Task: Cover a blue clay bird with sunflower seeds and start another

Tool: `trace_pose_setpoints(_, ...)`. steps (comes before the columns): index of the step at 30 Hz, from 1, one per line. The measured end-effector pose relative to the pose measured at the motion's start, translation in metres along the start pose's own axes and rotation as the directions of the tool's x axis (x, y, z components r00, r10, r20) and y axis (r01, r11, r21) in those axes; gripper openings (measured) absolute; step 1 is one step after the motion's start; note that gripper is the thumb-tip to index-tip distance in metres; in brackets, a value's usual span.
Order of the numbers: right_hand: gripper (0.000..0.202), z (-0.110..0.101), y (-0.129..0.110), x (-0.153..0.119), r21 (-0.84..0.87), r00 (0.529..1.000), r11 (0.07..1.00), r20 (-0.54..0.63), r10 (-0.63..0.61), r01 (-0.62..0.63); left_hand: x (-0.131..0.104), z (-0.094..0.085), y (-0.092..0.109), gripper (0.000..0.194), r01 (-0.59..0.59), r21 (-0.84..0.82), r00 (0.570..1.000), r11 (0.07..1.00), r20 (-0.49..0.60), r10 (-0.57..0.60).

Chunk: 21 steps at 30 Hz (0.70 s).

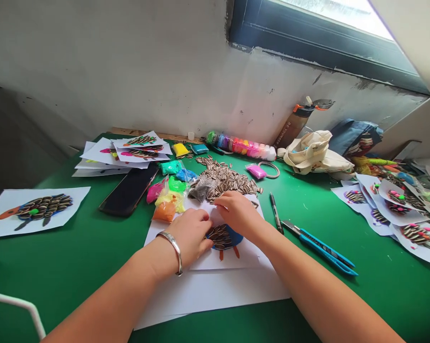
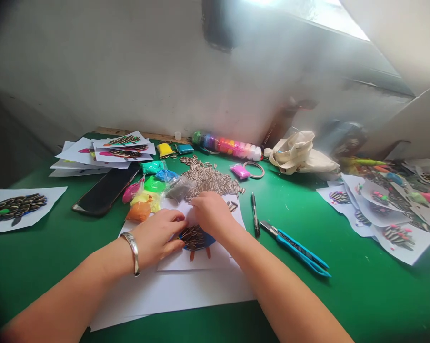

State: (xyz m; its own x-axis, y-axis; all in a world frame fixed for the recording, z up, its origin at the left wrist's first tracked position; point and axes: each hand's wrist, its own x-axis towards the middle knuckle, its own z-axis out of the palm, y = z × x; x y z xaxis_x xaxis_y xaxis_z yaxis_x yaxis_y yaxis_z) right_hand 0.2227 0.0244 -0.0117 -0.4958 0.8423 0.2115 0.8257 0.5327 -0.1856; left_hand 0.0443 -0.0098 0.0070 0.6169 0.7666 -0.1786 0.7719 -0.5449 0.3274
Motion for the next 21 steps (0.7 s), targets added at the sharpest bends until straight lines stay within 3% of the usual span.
trace_pose_setpoints(8, 0.010, 0.001, -0.018, 0.022, -0.101, 0.991, 0.988, 0.075, -0.109, 0.117, -0.002, -0.003, 0.001, 0.025, -0.030, -0.058, 0.999, 0.998, 0.016, 0.031)
trace_pose_setpoints(14, 0.016, -0.003, -0.012, 0.011, -0.092, 0.993, 0.992, 0.087, -0.080, 0.088, -0.004, -0.007, 0.000, 0.019, -0.047, -0.055, 0.998, 0.997, 0.046, 0.049)
trace_pose_setpoints(16, 0.023, -0.009, -0.006, -0.003, -0.024, 0.999, 1.000, 0.044, -0.018, 0.019, -0.006, -0.008, 0.000, 0.020, -0.037, -0.032, 0.997, 0.999, 0.073, 0.039)
trace_pose_setpoints(17, 0.026, -0.012, -0.003, -0.011, 0.110, 0.998, 0.992, -0.010, 0.056, -0.055, -0.007, -0.008, 0.001, 0.021, -0.035, -0.022, 0.996, 0.999, 0.085, 0.037)
trace_pose_setpoints(19, 0.023, -0.017, 0.002, -0.029, 0.370, 0.980, 0.916, -0.062, 0.189, -0.153, -0.008, -0.007, 0.001, 0.024, -0.033, -0.012, 0.994, 0.999, 0.102, 0.034)
trace_pose_setpoints(21, 0.019, -0.018, 0.003, -0.046, 0.549, 0.962, 0.809, -0.030, 0.271, -0.211, -0.009, -0.006, 0.001, 0.026, -0.029, -0.013, 0.994, 0.999, 0.107, 0.030)
